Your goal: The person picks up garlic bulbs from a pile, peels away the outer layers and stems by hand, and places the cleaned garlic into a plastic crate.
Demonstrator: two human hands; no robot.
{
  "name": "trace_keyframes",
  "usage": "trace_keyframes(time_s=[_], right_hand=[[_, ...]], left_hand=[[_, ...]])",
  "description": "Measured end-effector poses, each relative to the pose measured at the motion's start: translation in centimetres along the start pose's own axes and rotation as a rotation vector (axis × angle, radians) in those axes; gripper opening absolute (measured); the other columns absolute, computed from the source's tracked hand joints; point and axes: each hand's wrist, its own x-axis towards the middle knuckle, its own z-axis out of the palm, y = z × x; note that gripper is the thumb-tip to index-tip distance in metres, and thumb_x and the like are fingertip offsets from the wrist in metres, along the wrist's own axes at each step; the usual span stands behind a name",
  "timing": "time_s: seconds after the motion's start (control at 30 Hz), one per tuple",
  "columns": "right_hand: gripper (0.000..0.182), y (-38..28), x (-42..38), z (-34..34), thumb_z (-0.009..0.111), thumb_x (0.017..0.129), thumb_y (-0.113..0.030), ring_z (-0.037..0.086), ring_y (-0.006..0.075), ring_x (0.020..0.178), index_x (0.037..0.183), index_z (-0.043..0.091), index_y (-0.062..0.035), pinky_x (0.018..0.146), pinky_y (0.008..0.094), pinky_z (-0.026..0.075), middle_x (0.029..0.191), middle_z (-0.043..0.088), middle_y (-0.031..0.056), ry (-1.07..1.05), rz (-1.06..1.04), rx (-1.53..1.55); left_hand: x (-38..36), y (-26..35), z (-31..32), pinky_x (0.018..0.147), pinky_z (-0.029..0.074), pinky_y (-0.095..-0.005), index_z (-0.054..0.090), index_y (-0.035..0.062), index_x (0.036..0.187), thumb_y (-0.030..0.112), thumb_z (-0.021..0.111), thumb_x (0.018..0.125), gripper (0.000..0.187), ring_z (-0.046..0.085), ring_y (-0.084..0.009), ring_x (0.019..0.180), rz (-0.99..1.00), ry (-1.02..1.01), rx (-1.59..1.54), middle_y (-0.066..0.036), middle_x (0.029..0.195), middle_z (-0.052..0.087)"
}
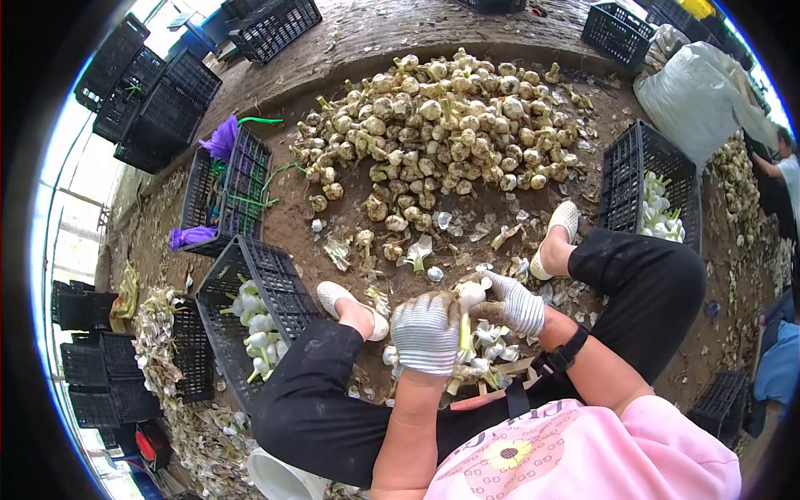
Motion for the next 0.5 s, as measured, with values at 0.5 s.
trace_keyframes(time_s=[0.5], right_hand=[[0.074,1.0,0.2,-0.1,0.071,0.073,-0.014,0.055,0.0127,0.097,0.134,0.032,-0.0024,0.079,0.0257,0.048,0.114,0.054,0.0065,-0.227,-0.067,0.360]], left_hand=[[-0.9,-1.5,-1.0,0.077,0.046,-0.0275,0.055,0.0023,0.094,0.014,0.068,0.079,0.023,0.055,-0.0131,0.085,-0.500,0.079,-1.136,-0.006,0.108,0.054]])
